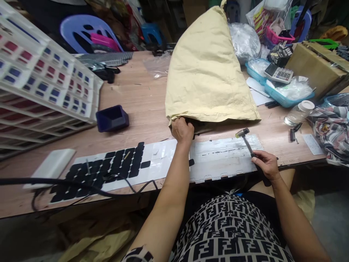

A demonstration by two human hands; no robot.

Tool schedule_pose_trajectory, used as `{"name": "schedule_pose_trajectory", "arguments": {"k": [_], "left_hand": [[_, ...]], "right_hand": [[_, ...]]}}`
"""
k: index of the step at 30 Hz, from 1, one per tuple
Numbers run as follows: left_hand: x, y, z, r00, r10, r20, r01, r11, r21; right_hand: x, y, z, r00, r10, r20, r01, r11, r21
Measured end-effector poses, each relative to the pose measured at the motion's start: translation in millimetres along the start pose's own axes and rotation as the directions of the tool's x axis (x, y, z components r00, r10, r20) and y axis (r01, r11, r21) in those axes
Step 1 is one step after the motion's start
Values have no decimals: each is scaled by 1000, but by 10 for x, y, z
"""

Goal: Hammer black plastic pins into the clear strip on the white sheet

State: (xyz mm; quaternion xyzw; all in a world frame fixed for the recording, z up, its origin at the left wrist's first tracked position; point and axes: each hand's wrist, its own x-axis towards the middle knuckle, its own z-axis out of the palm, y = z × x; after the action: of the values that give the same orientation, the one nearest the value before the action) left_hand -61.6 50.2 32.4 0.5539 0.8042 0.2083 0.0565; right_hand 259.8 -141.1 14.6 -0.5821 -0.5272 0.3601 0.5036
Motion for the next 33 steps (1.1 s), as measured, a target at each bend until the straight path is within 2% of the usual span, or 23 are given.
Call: {"name": "schedule_pose_trajectory", "arguments": {"k": [4, 8, 13, 18, 20, 23, 25, 27, 29, 31, 33], "left_hand": [[155, 81, 123, 992, -122, 45, 119, 991, 60], [156, 112, 149, 981, -182, 66, 177, 982, 71], [-41, -13, 28, 982, -167, 86, 165, 986, 37], [-392, -179, -117, 966, -153, 210, 171, 983, -67], [-545, -200, -161, 965, -93, 245, 122, 987, -104], [-767, -140, -197, 953, 132, 272, -74, 974, -213], [-901, -46, -188, 890, 332, 311, -230, 918, -323], [-1014, 65, -145, 787, 514, 341, -360, 832, -422], [-1096, 163, -78, 698, 631, 339, -450, 754, -478], [-1145, 226, -6, 660, 675, 331, -484, 718, -500], [-1167, 256, 51, 663, 675, 322, -481, 715, -508]], "right_hand": [[1, -17, 5, 1000, -20, 7, 20, 1000, -11], [-2, -12, 13, 1000, -26, 9, 27, 999, -24], [-2, 6, 13, 999, -35, 16, 36, 999, -38], [-2, -8, 15, 999, -38, 23, 39, 998, -43], [-3, -19, 19, 999, -41, 23, 42, 998, -44], [-5, -30, 27, 999, -33, 26, 34, 998, -43], [-7, -32, 30, 999, -25, 24, 26, 999, -47], [-12, -31, 34, 1000, -25, 15, 25, 998, -51], [-20, -31, 40, 999, -32, 9, 33, 998, -56], [-30, -37, 46, 999, -42, 11, 42, 997, -68], [-37, -50, 52, 998, -50, 23, 52, 995, -89]]}}
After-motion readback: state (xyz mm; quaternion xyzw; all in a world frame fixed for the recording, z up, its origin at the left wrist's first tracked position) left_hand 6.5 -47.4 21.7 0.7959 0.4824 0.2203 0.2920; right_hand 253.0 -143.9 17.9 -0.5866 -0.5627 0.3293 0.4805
